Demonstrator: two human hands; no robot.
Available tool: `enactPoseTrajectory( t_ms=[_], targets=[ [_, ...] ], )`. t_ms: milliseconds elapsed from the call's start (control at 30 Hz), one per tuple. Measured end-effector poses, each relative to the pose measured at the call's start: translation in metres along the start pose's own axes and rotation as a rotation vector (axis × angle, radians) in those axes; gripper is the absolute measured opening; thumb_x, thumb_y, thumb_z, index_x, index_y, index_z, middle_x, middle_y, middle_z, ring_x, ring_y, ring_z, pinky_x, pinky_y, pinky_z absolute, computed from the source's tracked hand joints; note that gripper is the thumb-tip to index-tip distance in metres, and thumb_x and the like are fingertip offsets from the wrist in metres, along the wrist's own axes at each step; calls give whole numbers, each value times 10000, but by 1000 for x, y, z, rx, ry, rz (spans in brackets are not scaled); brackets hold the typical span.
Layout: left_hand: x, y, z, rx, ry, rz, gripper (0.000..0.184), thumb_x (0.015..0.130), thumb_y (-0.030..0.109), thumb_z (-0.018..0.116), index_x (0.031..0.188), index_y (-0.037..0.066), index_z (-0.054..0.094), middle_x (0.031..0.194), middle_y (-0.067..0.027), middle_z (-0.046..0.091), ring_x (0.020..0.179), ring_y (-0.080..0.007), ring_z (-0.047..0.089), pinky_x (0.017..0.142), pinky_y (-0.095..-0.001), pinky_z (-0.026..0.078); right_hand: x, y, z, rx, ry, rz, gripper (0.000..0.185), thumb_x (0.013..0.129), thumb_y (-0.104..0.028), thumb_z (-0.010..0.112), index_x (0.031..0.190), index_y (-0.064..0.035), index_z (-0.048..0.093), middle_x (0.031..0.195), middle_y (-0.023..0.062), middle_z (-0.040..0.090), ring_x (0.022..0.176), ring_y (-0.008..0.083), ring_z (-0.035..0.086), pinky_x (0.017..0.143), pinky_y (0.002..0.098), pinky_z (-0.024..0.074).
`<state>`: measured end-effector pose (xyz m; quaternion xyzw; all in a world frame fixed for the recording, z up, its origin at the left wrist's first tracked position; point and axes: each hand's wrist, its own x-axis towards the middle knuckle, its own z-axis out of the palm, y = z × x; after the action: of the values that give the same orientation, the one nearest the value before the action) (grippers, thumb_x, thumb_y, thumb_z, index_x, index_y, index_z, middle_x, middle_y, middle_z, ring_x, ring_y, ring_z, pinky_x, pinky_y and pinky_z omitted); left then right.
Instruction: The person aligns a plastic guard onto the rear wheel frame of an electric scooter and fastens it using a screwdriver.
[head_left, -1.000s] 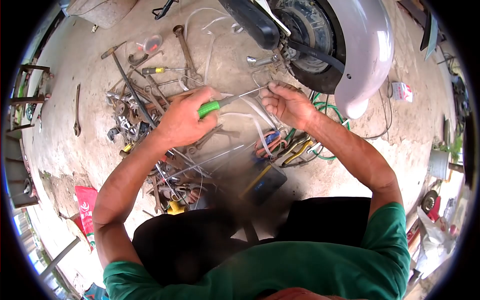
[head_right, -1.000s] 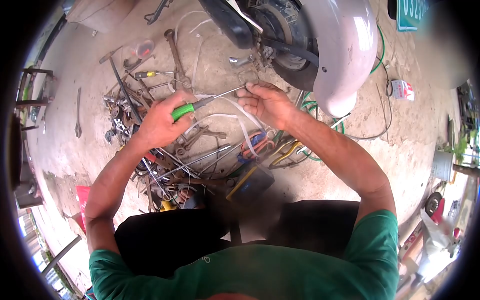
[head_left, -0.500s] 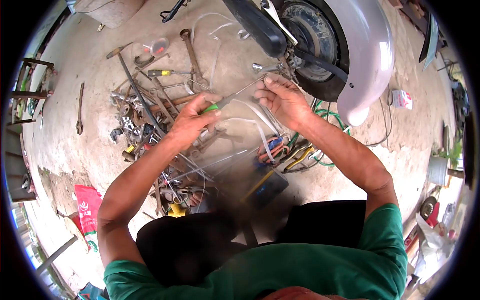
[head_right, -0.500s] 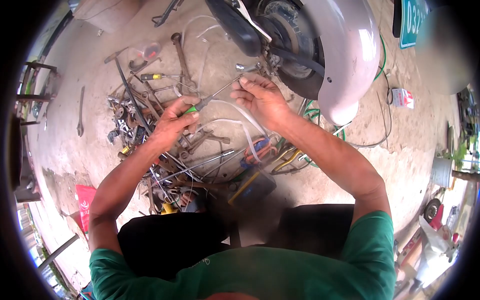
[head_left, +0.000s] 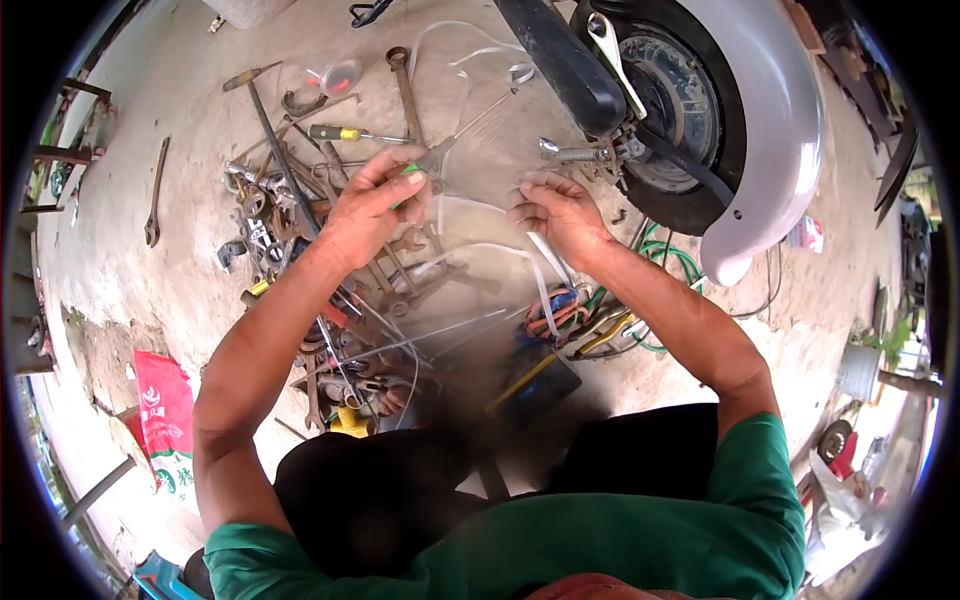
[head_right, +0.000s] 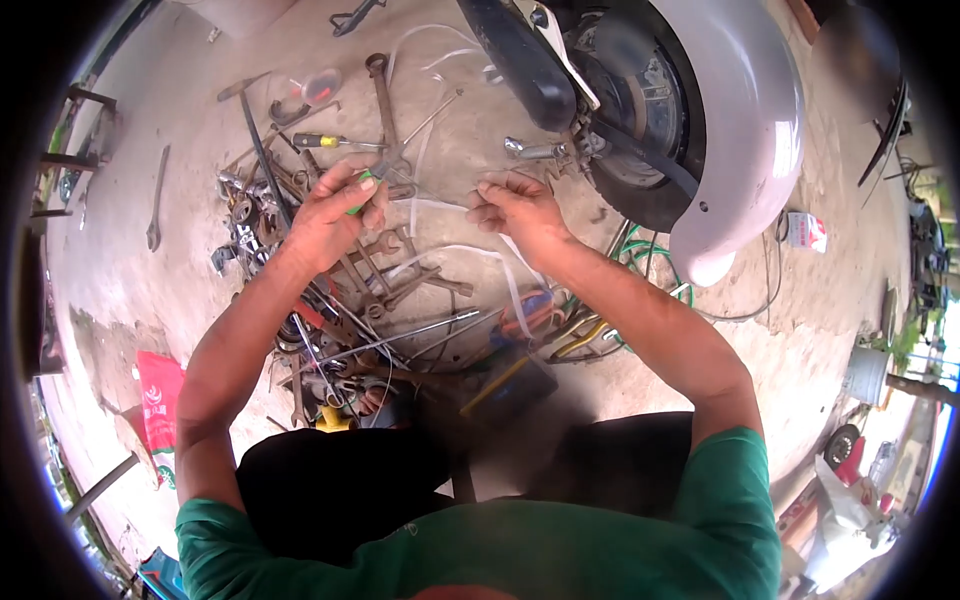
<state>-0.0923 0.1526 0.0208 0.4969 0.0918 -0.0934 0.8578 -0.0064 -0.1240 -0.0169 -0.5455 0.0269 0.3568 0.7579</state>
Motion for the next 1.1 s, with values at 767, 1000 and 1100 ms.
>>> enactPoseTrajectory(
  t_ms=[767, 1000, 1100],
  targets=[
    [167, 44, -84, 244, 14, 307, 219, 930, 151, 705, 1130, 69, 675, 722, 43, 570, 577, -36, 453, 510, -228, 352, 120, 83, 52, -1627, 108, -789, 487, 780, -131, 608, 1260, -63, 557, 1355, 138, 497, 1311, 369, 463, 1049, 499, 340],
    [181, 45, -82, 299, -48, 320, 265, 939, 124, 697, 1201, 94, 668, 696, 67, 500, 608, -25, 446, 540, -217, 356, 123, 84, 55, -1653, 116, -738, 484, 784, -141, 583, 1261, -61, 560, 1336, 150, 503, 1300, 383, 466, 1030, 494, 342],
    [185, 42, -82, 297, -64, 327, 254, 942, 126, 696, 1193, 92, 671, 680, 69, 481, 609, -22, 433, 538, -219, 347, 124, 85, 53, -1679, 122, -729, 491, 781, -148, 577, 1265, -67, 560, 1333, 147, 506, 1299, 378, 468, 1022, 490, 343]
  ],
)
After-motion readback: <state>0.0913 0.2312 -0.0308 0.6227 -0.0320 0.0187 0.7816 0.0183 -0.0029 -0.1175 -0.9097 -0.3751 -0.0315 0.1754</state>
